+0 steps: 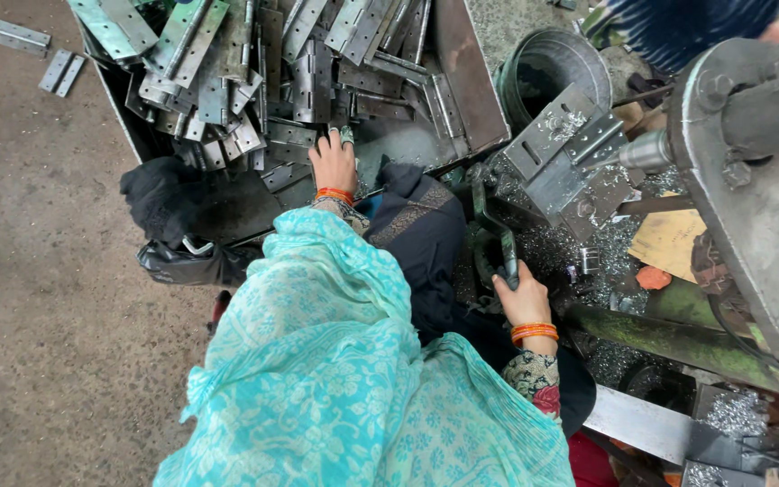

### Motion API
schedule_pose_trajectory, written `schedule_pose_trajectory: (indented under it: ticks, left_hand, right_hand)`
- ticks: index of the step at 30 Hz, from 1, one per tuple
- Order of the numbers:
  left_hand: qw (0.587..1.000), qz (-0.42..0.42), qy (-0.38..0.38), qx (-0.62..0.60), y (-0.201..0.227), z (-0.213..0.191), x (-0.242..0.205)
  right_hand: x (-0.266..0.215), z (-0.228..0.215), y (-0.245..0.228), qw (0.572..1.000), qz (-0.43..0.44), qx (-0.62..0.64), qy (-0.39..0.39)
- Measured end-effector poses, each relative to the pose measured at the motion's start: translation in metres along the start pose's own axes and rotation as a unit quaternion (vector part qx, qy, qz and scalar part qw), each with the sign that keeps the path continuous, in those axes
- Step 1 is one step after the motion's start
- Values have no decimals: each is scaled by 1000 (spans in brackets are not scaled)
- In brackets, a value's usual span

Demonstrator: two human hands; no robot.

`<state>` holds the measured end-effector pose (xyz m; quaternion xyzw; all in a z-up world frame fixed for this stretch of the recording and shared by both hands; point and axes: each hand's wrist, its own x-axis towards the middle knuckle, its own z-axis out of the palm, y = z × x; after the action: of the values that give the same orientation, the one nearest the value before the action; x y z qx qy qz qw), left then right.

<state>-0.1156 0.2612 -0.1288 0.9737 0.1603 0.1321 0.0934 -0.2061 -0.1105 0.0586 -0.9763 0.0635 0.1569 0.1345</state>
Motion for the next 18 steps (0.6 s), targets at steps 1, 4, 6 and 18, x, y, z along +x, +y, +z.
schedule_pose_trajectory:
  ticks: [1, 4, 6, 18]
  left_hand:
    - [1000, -1, 26, 9, 2, 1, 2]
    - [997, -2, 73, 17, 9, 2, 10]
    - [998, -2, 55, 2, 10, 1, 3]
    - [948, -13, -21, -318, 9, -14, -19]
  right_hand:
    - [2, 2, 0, 1000, 3, -3, 0]
    - [5, 4, 0, 1000, 6, -8, 4]
    - [2, 4, 1, 1000, 4, -9, 3]
    - [-1, -1, -4, 1000, -13, 13, 1]
